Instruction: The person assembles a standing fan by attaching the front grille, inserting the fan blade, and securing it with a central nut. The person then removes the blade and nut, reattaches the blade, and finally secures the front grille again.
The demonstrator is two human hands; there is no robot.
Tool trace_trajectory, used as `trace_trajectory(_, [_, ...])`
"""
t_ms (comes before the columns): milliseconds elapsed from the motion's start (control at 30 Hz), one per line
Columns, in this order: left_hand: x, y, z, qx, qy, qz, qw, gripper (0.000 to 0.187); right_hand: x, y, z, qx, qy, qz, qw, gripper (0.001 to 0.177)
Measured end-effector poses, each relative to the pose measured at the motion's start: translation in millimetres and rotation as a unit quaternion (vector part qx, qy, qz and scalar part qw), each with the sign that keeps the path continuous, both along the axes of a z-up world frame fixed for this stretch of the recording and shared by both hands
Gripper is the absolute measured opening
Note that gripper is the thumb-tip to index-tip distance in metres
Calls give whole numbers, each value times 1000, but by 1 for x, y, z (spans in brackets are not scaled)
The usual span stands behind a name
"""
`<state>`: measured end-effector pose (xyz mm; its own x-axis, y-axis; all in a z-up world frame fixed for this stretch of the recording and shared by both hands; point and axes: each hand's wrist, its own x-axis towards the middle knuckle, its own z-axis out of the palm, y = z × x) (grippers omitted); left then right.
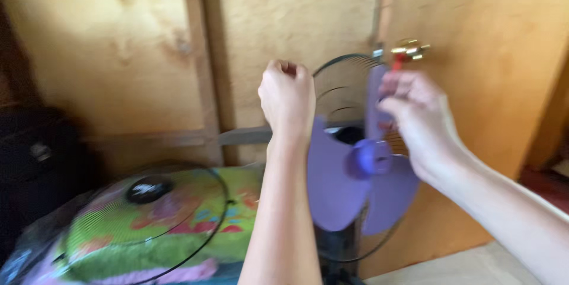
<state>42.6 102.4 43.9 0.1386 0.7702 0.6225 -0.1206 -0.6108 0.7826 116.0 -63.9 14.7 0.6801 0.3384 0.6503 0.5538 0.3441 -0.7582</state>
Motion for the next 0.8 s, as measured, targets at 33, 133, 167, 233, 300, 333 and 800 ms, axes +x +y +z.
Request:
trace_trajectory(33, [5,-13,-2,19,25,8,999,19,16,-7,-6,-29,10,-20,999,33])
trace_trajectory(133, [15,-38,-8,119,84,69,987,17,58,-22,-27,-138,110,-22,984,34])
trace_trajectory(167, [18,-44,-12,159,101,94,978,17,70,-25,-34,-169,111,-22,979,33])
trace_trajectory(233, [21,-50,-24,183,176,102,962,20,81,-25,-52,-241,112,-27,964,35])
trace_trajectory(300, [23,-51,-33,209,241,101,942,25,89,-20,-62,-317,106,-39,942,39])
trace_trajectory(333, [25,-54,-40,225,269,92,932,27,93,-19,-66,-348,94,-20,933,39])
trace_trajectory(800, [62,-60,-71,227,494,-49,838,30,153,-14,-91,-308,102,243,914,53])
